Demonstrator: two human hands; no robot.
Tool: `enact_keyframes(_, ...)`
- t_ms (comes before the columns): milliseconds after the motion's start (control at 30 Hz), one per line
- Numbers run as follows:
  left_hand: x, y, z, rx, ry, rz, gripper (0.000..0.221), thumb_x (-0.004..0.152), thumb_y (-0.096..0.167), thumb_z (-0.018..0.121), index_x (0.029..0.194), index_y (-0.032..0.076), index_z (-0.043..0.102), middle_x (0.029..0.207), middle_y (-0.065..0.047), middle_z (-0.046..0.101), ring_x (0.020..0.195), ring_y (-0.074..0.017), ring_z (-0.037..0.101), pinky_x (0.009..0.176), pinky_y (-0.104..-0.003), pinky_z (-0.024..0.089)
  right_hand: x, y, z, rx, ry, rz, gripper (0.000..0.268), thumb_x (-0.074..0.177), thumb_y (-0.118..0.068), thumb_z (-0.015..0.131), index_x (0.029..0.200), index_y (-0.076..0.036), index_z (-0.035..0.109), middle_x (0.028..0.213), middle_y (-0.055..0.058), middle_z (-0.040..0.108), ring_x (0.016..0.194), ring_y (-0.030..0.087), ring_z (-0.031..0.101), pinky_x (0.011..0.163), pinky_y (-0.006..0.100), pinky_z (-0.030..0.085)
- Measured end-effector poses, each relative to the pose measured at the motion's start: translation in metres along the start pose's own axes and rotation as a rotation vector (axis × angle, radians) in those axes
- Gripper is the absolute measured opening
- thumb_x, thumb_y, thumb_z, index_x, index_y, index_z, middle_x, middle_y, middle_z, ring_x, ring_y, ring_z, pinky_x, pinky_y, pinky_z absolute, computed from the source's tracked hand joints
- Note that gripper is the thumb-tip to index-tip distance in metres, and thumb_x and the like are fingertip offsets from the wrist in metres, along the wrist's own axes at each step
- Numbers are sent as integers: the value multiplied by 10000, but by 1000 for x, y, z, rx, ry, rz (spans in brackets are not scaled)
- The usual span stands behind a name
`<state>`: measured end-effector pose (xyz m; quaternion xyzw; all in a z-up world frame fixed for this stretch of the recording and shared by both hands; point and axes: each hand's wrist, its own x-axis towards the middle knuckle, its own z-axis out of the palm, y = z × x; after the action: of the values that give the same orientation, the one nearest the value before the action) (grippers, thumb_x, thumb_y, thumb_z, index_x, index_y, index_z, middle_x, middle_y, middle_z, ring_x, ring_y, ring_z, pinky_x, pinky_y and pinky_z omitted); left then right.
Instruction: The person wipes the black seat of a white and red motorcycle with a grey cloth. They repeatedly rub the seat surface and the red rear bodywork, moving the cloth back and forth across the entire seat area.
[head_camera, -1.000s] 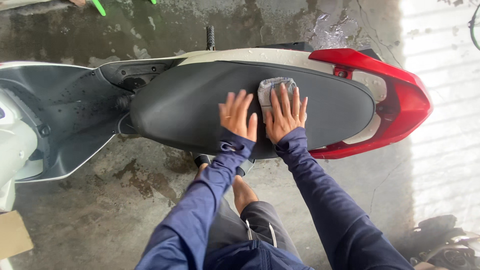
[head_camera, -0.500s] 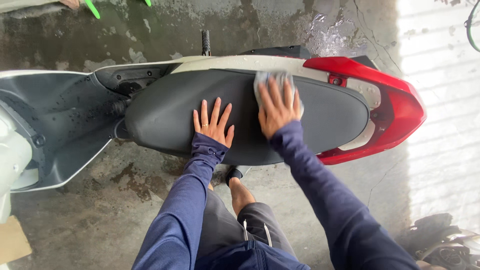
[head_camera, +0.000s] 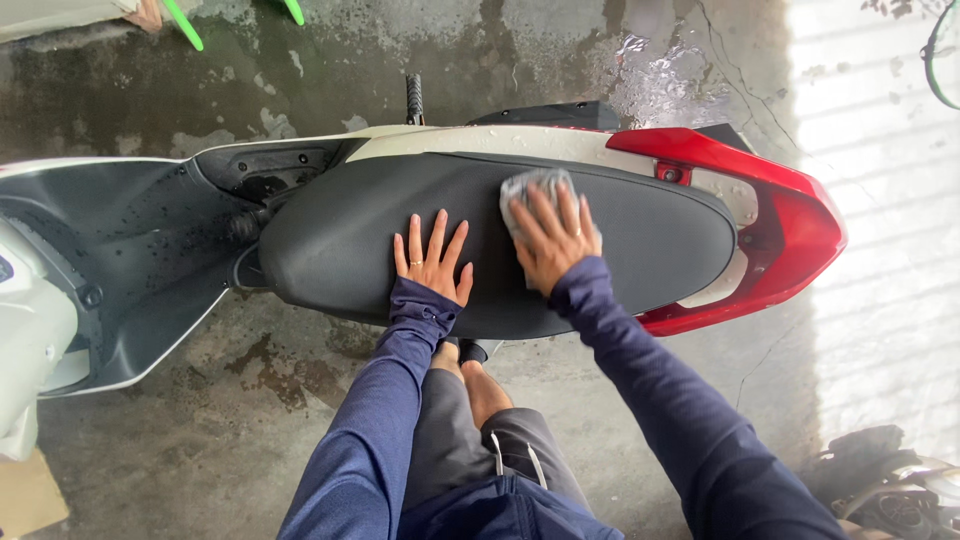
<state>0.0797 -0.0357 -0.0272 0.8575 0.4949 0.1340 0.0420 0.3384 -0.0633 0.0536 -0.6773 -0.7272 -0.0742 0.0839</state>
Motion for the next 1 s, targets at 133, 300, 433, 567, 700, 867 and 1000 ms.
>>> enact_keyframes(133,-3,3,-5,-10,-3,-8,771,1108,563,488,1855,447,337,1957,7,281,1786,-448,184,1401,-704,93,31,21,7,45,44,182,695,1055,-495,751,1711,-301,626,1723,105,586,1612,508,473,1225,697,505)
enact_keyframes(300,-2,2,-1,-4,-14,1,774,1105,569,480,1856,449,333,1954,6,291,1784,-455,193,1399,-705,94,-21,-7,-9,-25,7,76,671,1027,-469,724,1686,-360,653,1736,63,603,1627,482,496,1272,674,477)
enact_keyframes(433,-2,4,-3,-9,-17,5,771,1109,570,473,1857,452,329,1956,9,289,1786,-450,190,1400,-703,84,23,32,-2,-2,81,152,696,1015,-483,763,1683,-315,669,1699,104,625,1579,505,527,1225,687,515)
enact_keyframes(567,1,2,-5,0,-16,12,749,1127,548,443,1859,437,330,1954,-1,293,1785,-457,196,1399,-706,100,-13,0,0,-70,46,236,714,1037,-428,728,1732,-304,616,1765,118,561,1644,527,431,1273,701,437)
enact_keyframes(700,-1,4,-5,11,-2,13,740,1138,543,420,1863,426,323,1955,-8,294,1784,-467,202,1396,-711,94,-12,18,-10,-43,-5,163,703,1020,-510,698,1706,-364,649,1763,52,584,1664,478,438,1320,683,402)
enact_keyframes(867,-2,1,-6,13,-24,13,750,1135,549,430,1866,426,313,1959,-7,281,1787,-463,188,1395,-717,91,-5,14,1,-59,63,302,668,1096,-471,692,1732,-281,617,1769,119,543,1657,521,387,1293,690,403)
enact_keyframes(1000,-1,3,-2,4,-27,3,770,1114,551,461,1861,439,317,1957,-2,279,1786,-461,182,1392,-724,90,-25,10,-16,-43,24,103,671,1043,-493,704,1697,-352,655,1750,55,597,1646,485,470,1294,646,458)
